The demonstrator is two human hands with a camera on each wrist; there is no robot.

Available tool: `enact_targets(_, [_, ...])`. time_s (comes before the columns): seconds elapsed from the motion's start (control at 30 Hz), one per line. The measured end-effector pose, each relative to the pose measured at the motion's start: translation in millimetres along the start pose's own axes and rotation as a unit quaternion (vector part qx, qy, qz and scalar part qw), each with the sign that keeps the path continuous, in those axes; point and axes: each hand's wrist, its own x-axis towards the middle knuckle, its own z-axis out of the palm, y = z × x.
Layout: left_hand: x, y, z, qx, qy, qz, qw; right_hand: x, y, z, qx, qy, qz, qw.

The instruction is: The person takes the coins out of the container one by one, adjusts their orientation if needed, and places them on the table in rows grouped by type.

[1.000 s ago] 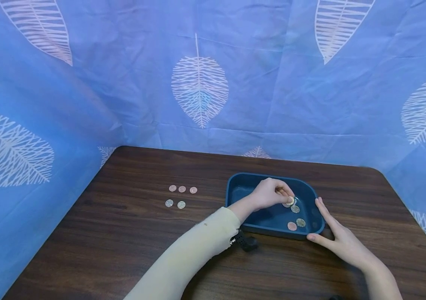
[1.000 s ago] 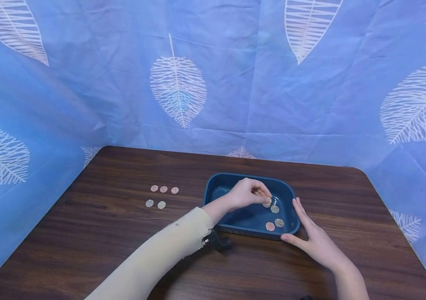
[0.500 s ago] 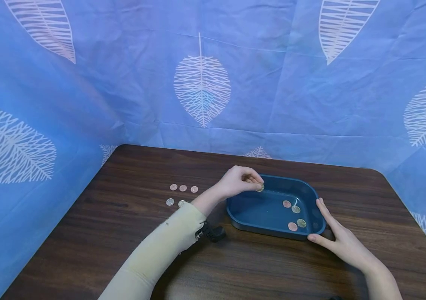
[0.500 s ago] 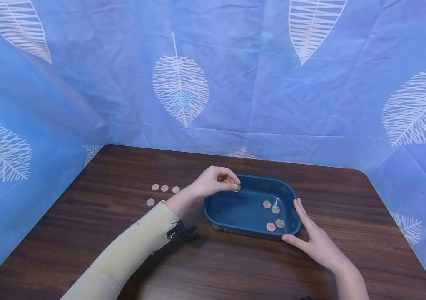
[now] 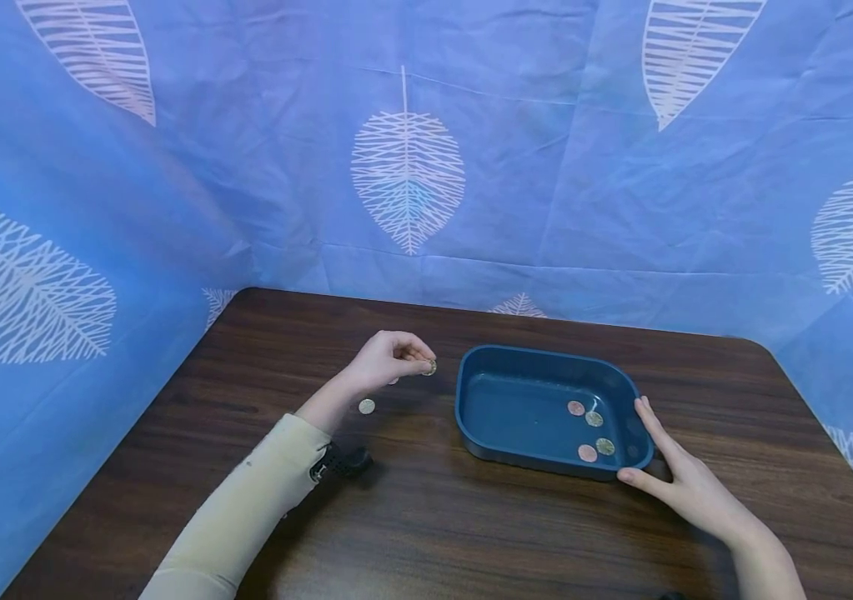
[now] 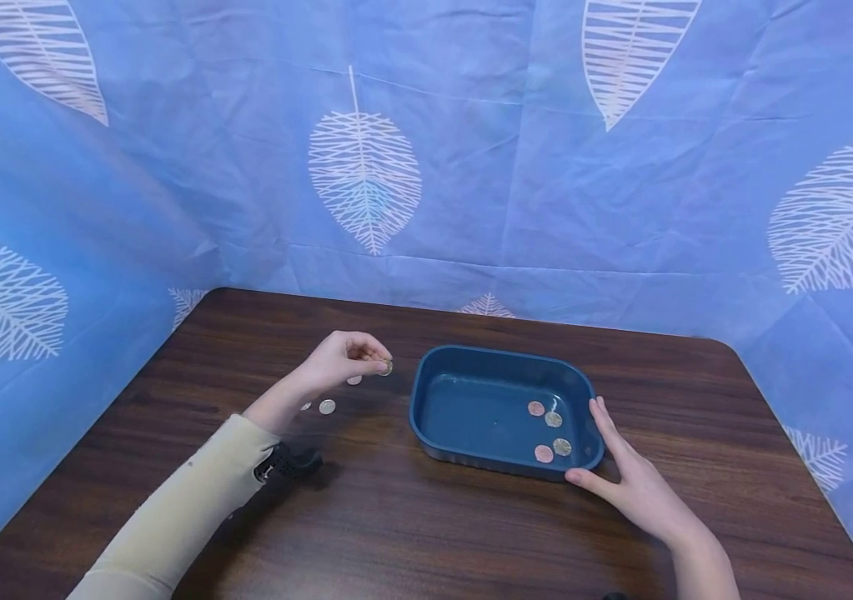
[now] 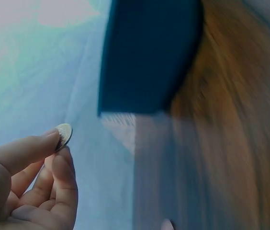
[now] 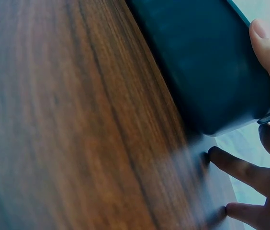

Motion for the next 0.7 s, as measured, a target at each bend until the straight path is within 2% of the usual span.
enact_targets(0.13, [-9.7, -14.3, -9.2, 0.014, 0.0, -0.031, 0.9994, -0.1, 0, -1, 0.001, -0.001, 0.003, 1.0])
enact_targets(0.33, [-19.1, -30.4, -17.1, 0.08, -0.025, -0.036, 0.9959, 0.1, 0, -1, 0.002, -0.001, 0.004, 1.0])
enact_targets(0.57, [-22.8, -43.5, -17.4, 0.135, -0.057, -0.052, 0.9878, -0.3, 1, 0, 0.002, -0.001, 0.001, 1.0])
enact_targets(0.7, [-22.8, -43.6, -14.1, 0.149, -0.061, -0.045, 0.9859, -0.5, 0, 0, 0.001, 0.0, -0.002, 1.0])
